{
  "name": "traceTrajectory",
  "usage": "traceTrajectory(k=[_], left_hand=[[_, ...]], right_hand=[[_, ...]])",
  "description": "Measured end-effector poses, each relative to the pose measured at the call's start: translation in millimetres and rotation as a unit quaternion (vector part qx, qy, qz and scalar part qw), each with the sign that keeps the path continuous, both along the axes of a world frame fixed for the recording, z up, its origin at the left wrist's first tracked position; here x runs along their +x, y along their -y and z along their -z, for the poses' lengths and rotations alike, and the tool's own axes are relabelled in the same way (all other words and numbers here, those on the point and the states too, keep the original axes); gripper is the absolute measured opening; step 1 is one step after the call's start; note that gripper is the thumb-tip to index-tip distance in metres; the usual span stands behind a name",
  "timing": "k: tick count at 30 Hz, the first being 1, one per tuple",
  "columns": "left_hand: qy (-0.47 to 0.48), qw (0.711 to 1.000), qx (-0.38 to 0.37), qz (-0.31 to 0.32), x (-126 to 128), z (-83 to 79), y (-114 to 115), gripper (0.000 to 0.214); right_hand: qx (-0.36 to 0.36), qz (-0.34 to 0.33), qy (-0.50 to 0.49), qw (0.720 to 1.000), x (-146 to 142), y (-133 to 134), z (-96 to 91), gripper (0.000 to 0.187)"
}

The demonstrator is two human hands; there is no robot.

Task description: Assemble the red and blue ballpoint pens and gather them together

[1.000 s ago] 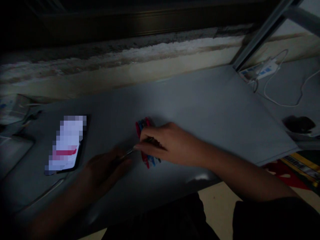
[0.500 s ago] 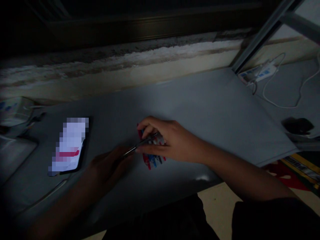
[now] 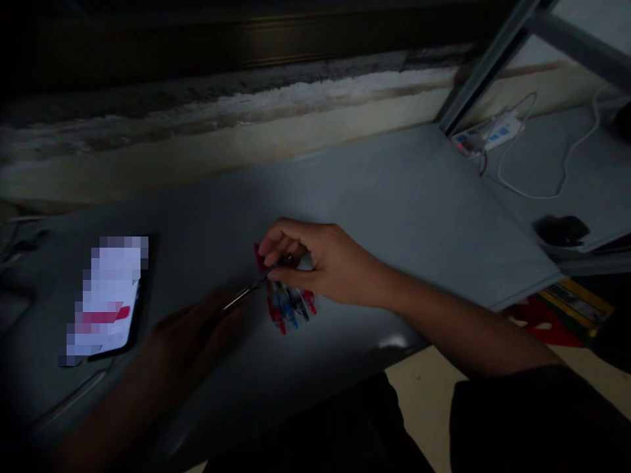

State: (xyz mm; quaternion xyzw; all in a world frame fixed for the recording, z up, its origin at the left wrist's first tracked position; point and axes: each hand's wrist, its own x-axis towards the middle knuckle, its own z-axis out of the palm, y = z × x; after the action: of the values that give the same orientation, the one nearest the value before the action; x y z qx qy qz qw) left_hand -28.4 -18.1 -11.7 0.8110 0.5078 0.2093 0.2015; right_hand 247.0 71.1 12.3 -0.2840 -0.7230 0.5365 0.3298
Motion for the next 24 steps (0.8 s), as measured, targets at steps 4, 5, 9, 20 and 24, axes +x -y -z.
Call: traceTrajectory(k=[4,5,9,20,24], left_hand=[[0.006,1.0,-0.019,-0.002,-3,2.5,-1,0.042],[0.008,1.0,-0.014,-0.004,-4,3.1,-2,0.043],[0.005,1.0,0.001,0.016,-6,4.5,-4,0.042],[-0.002,1.0,0.006,0.022,-7,5.0,-4,0.042],[0.013,0.999,0.025,0.02,-3,6.3,-3,0.043]], right_hand=[[-0.049,-0.011,-0.078,0.996,-2,-5,4.8,0.028],[-0.057,-0.015,-0.099,0.993,-2,-6,5.8,0.031],[-0.091,-0.024,-0.145,0.985,-5,-12,10.6,0.037],[-0.077,0.057,-0.21,0.973,-4,-12,6.8,0.029],[-0.123,-0.006,-0.18,0.976,-8,-14,16.0,0.025]])
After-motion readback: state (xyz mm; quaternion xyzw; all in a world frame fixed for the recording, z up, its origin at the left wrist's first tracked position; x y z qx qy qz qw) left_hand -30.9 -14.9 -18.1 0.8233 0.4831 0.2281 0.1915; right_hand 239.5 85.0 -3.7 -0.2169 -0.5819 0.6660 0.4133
